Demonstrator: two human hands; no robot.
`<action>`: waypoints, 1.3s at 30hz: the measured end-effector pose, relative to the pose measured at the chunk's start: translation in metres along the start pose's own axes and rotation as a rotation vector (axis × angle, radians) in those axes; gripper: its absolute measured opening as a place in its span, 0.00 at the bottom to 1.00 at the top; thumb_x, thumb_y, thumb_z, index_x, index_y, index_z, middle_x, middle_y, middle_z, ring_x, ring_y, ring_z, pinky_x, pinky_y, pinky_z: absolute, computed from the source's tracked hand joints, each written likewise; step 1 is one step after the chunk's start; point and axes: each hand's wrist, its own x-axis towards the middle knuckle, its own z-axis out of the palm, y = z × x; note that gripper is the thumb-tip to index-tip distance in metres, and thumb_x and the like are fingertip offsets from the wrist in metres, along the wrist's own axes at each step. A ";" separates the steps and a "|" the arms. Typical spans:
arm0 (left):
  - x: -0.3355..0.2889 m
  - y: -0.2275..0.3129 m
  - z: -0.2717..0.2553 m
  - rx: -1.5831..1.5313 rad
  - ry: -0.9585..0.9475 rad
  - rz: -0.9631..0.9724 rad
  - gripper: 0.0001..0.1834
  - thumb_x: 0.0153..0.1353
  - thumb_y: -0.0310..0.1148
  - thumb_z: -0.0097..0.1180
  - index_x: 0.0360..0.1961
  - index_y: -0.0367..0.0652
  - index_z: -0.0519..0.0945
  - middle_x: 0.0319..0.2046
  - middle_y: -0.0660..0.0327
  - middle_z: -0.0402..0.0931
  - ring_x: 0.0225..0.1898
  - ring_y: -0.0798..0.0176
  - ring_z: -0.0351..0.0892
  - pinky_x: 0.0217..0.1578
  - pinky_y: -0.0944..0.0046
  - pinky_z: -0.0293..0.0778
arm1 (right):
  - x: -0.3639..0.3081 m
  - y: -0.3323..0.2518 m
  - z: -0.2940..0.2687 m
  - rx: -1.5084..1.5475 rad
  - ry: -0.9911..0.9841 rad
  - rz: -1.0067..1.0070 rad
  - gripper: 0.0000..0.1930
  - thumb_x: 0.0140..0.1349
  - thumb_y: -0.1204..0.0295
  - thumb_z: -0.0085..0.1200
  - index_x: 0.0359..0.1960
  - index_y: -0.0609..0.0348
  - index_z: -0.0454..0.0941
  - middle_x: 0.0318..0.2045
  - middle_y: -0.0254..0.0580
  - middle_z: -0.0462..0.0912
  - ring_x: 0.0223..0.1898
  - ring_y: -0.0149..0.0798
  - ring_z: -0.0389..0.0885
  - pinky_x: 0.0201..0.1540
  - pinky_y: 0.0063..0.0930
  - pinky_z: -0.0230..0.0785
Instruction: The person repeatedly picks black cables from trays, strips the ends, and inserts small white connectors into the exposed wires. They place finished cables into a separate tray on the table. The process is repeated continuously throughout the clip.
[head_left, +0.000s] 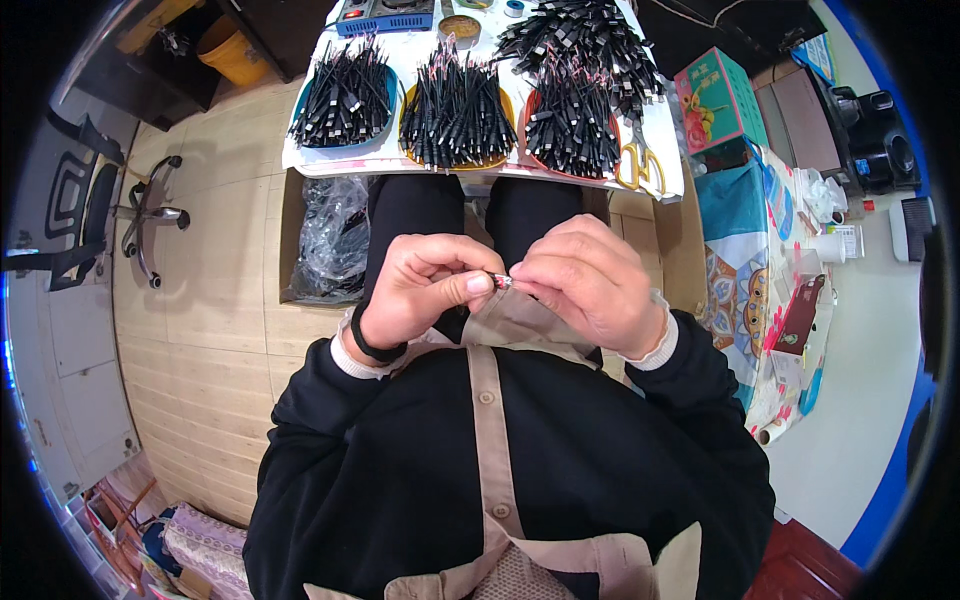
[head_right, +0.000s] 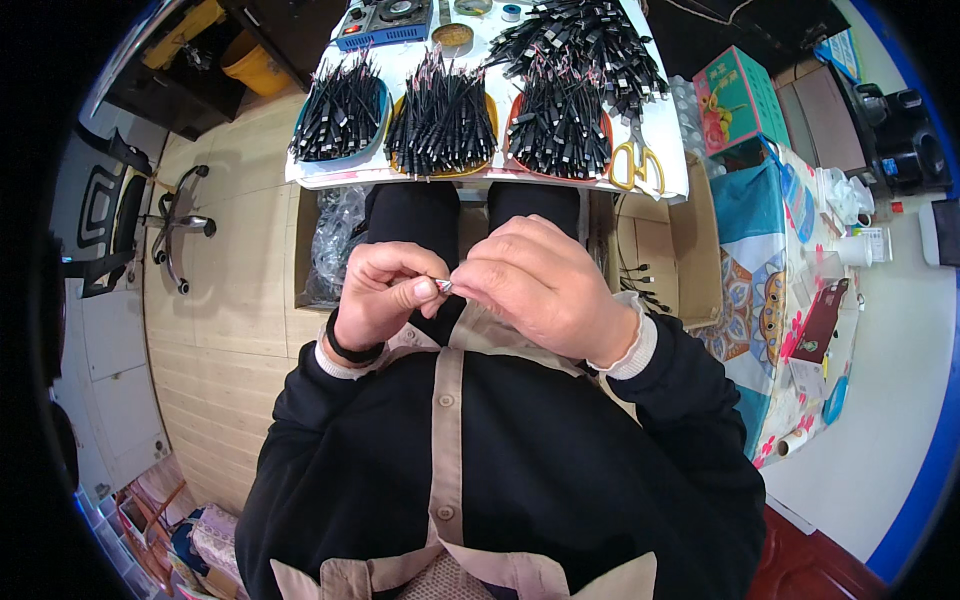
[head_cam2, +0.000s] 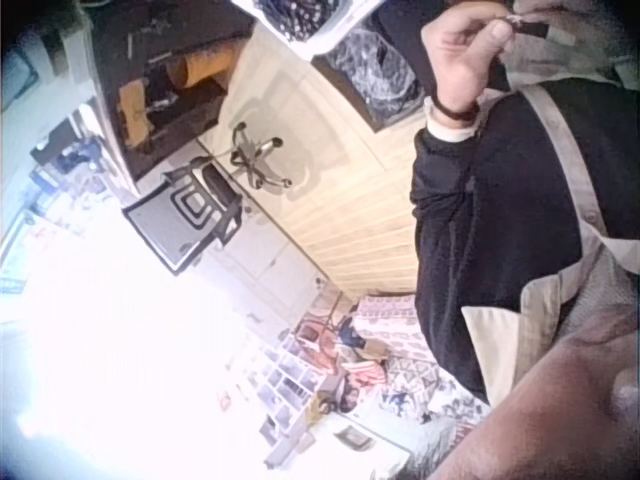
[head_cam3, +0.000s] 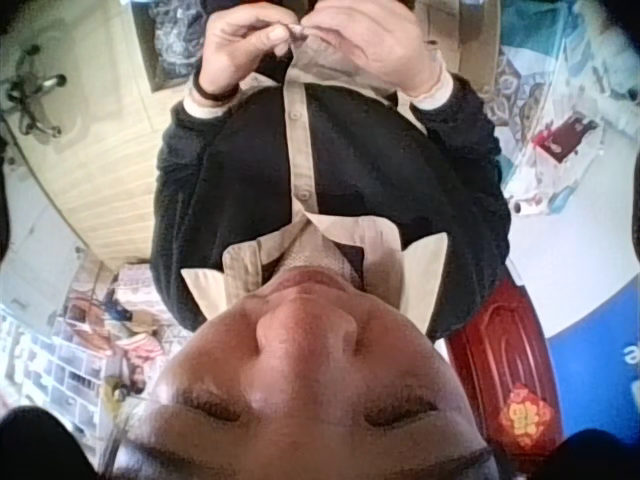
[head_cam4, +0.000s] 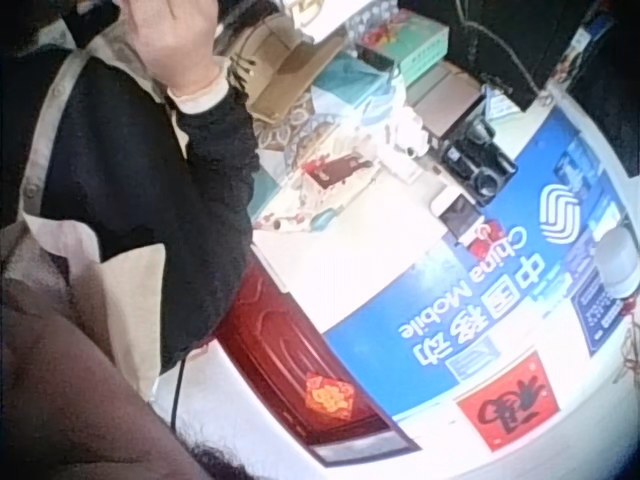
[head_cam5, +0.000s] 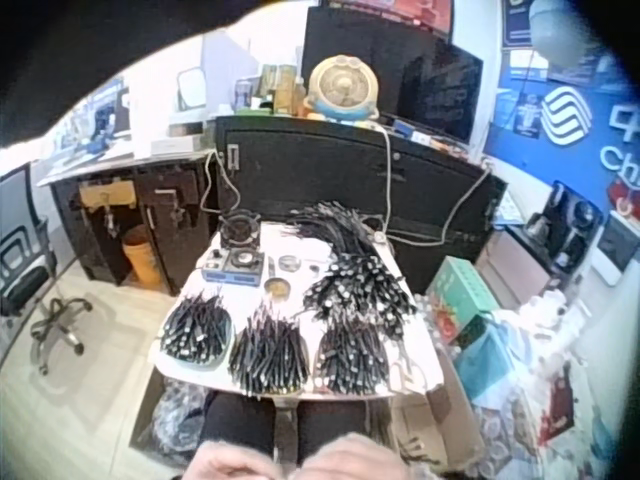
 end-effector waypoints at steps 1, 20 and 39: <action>0.000 -0.002 0.003 -0.030 0.002 0.007 0.06 0.64 0.21 0.57 0.40 0.29 0.81 0.30 0.59 0.79 0.29 0.73 0.74 0.31 0.72 0.71 | -0.001 0.000 0.000 0.003 -0.006 0.009 0.11 0.51 0.77 0.66 0.35 0.61 0.78 0.29 0.40 0.78 0.28 0.40 0.76 0.31 0.29 0.69; 0.002 -0.010 0.021 -0.739 -0.106 -0.228 0.10 0.65 0.27 0.56 0.43 0.30 0.78 0.32 0.57 0.78 0.25 0.72 0.67 0.25 0.72 0.60 | 0.004 -0.001 -0.005 0.344 0.084 0.073 0.09 0.53 0.79 0.65 0.35 0.59 0.81 0.31 0.40 0.80 0.30 0.37 0.77 0.33 0.26 0.69; 0.029 0.031 0.000 -0.017 0.095 -0.202 0.09 0.63 0.22 0.58 0.44 0.32 0.83 0.26 0.62 0.79 0.24 0.75 0.71 0.25 0.75 0.67 | 0.011 0.027 0.013 0.640 0.170 0.316 0.04 0.58 0.79 0.62 0.32 0.64 0.79 0.30 0.39 0.79 0.29 0.30 0.74 0.31 0.22 0.65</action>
